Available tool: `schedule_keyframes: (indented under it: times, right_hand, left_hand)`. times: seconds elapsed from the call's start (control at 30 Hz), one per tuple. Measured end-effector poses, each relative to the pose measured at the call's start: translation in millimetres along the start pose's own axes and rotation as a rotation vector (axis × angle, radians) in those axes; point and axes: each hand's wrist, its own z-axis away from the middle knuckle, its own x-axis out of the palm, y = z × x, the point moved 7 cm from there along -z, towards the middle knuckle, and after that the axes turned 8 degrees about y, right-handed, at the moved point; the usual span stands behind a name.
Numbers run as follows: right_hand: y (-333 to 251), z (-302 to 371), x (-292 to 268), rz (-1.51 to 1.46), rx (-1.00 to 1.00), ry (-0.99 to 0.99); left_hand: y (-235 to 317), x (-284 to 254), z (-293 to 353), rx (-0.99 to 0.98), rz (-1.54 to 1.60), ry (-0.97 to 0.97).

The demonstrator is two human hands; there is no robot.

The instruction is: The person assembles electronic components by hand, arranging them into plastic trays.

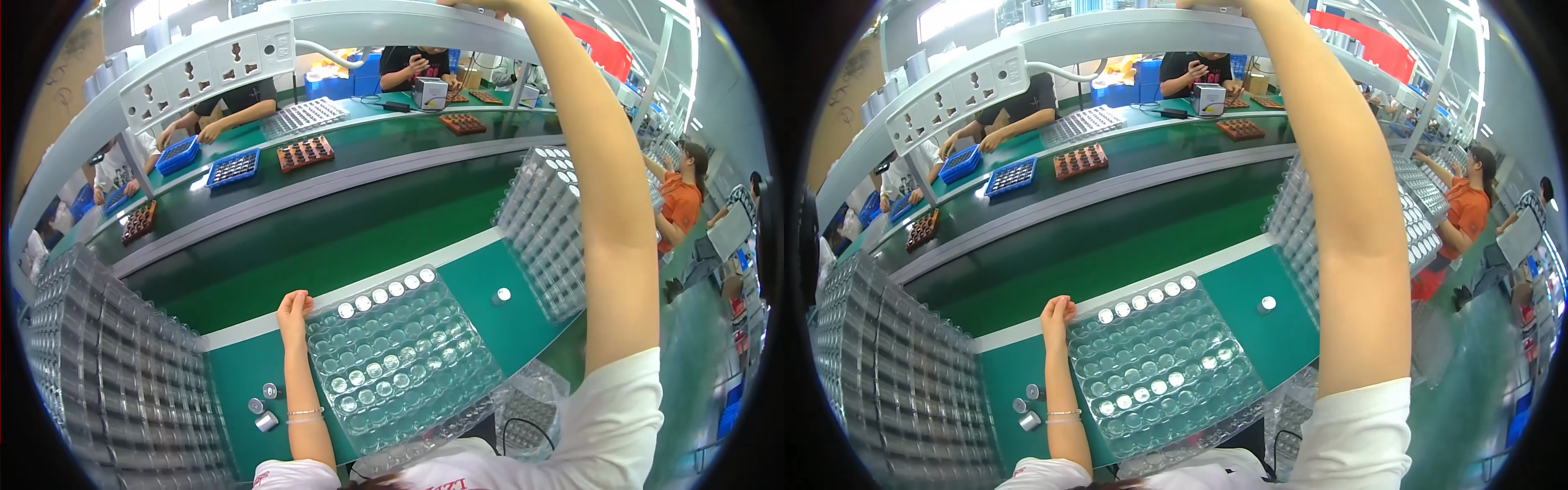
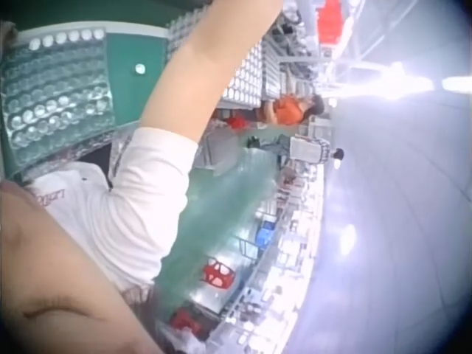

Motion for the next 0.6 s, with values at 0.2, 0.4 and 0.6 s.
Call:
schedule_keyframes:
  times: [0.2, 0.4, 0.6]
  right_hand:
    - [-12.6, 4.3, -18.7, 0.562, 0.047, 0.459]
    - [-48.1, 18.8, -15.5, 0.912, -0.316, 0.45]
    - [-47.6, 24.7, -16.1, 0.857, -0.409, 0.593]
  left_hand:
    - [-0.9, -4.6, 1.2, -0.01, -0.012, 0.01]
    - [2.3, 1.5, 3.1, 0.0, -0.012, -0.005]
    - [-0.5, 1.3, 0.2, 0.016, -0.004, -0.013]
